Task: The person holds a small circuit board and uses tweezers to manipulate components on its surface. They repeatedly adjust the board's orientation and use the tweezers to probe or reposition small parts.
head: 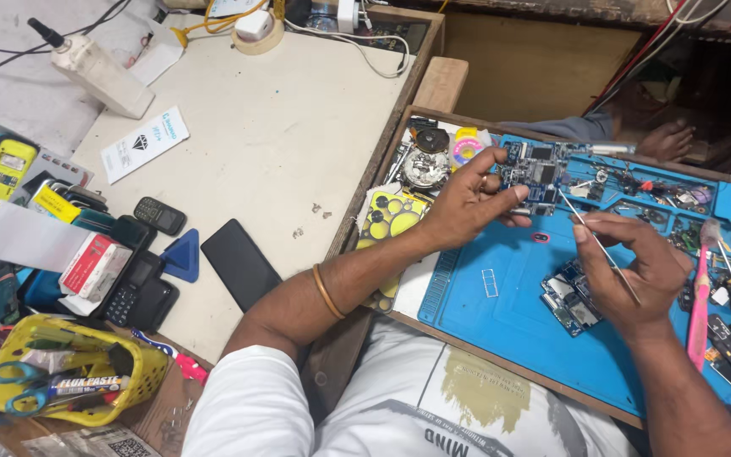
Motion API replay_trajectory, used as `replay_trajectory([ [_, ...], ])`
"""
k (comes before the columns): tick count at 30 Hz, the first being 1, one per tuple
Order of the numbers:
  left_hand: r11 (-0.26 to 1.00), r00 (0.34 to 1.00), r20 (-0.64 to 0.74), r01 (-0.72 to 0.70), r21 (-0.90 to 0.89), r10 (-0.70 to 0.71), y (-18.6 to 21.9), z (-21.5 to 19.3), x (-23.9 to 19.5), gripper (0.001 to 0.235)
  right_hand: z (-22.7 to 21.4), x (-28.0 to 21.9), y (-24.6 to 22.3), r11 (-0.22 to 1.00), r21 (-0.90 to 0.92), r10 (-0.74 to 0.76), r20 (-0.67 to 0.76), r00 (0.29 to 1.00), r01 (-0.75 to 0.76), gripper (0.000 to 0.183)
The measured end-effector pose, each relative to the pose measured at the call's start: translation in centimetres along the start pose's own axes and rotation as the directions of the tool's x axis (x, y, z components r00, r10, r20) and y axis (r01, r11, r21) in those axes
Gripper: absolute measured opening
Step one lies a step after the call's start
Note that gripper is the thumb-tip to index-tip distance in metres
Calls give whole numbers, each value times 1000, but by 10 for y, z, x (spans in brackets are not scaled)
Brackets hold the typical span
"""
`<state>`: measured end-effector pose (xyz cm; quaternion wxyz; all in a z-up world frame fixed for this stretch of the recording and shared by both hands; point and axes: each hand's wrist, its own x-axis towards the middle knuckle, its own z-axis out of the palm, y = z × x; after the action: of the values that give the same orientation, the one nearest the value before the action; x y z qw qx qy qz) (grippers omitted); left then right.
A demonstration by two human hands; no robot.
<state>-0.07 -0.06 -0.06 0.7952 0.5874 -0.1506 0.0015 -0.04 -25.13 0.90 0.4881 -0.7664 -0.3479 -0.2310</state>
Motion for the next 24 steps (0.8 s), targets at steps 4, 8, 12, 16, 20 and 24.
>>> replay_trajectory([
  [4,999,999,26,27,-32,-26,-4,6,-4,47,0,-1,3,999,-22,-26,-15,1000,26,13],
  [8,999,997,77,33,-38,-30,-4,8,-7,43,0,3,-3,1000,-18,-6,-31,999,5,12],
  [12,999,999,18,43,-24,-42,-5,5,-4,43,3,6,-14,998,-61,-2,34,999,4,9],
  [16,998,999,-12,-39,-47,38,-5,3,2,43,6,4,-15,999,-41,-4,92,996,8,9],
  [20,998,1000,-13,-19,-60,18,-7,0,2,39,1,0,-3,1000,-17,8,-22,1000,-8,8],
  [24,995,996,-9,-93,-27,93,-9,1,1,39,-5,1,7,997,59,65,-114,991,-59,11],
])
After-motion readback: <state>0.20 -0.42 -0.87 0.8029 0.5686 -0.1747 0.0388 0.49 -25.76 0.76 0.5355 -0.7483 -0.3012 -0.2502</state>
